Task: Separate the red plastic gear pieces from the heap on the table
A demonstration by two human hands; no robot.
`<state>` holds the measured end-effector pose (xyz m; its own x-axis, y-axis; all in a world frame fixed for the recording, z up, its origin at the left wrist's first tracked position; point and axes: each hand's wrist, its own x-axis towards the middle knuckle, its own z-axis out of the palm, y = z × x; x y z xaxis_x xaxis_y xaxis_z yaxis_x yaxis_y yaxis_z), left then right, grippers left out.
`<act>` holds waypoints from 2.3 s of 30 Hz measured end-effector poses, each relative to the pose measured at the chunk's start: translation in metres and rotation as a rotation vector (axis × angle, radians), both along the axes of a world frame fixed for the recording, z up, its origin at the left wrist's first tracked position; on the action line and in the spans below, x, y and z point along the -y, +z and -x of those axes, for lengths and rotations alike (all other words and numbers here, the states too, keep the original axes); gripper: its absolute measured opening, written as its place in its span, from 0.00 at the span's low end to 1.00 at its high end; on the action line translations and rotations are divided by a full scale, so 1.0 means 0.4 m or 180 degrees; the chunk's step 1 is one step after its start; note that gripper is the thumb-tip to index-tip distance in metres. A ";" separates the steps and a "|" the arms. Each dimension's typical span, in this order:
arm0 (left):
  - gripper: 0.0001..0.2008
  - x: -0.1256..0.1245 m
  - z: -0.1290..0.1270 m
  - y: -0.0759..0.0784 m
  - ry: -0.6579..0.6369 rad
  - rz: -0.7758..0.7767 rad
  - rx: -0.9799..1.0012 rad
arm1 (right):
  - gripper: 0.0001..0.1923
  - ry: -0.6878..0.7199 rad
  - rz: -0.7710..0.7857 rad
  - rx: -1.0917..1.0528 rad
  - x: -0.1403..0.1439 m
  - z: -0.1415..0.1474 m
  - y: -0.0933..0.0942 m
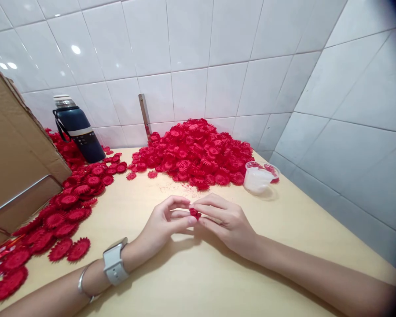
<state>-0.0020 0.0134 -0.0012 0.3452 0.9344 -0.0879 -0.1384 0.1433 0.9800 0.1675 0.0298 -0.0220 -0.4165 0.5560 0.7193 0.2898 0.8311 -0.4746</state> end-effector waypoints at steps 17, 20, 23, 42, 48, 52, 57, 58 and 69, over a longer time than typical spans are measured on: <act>0.11 -0.013 0.006 -0.001 0.0104 -0.0064 -0.0238 | 0.27 -0.0091 -0.0018 0.0138 0.000 0.008 -0.001; 0.10 -0.016 0.008 -0.004 0.0195 -0.0071 -0.0281 | 0.28 -0.0134 0.0012 0.0188 0.001 0.006 -0.005; 0.09 -0.014 0.009 -0.004 0.0213 -0.0048 -0.0293 | 0.27 -0.0153 -0.0033 0.0186 0.001 0.006 -0.006; 0.12 -0.005 0.004 0.004 -0.0248 0.0080 -0.0192 | 0.17 0.0003 -0.0096 0.0274 0.001 0.009 -0.001; 0.12 -0.007 0.002 0.002 -0.0223 0.0201 -0.0075 | 0.15 -0.0015 -0.0196 0.0209 0.003 0.000 -0.002; 0.12 -0.009 0.002 0.002 -0.0220 0.0176 -0.0105 | 0.16 0.0078 -0.0256 0.0259 0.001 0.004 -0.002; 0.10 -0.009 0.002 0.003 -0.0077 0.0042 -0.0242 | 0.25 0.0143 -0.0129 0.0365 0.000 0.012 -0.003; 0.10 -0.010 0.002 0.004 -0.0047 0.0037 -0.0261 | 0.28 0.0097 -0.0089 0.0374 0.001 0.012 -0.003; 0.11 -0.017 0.009 0.001 0.0073 0.0100 -0.0202 | 0.30 -0.0115 -0.0019 0.0332 0.002 0.011 -0.005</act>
<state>-0.0056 0.0202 -0.0009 0.3166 0.9384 -0.1384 -0.0796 0.1717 0.9819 0.1630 0.0291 -0.0240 -0.4691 0.5679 0.6764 0.3673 0.8219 -0.4354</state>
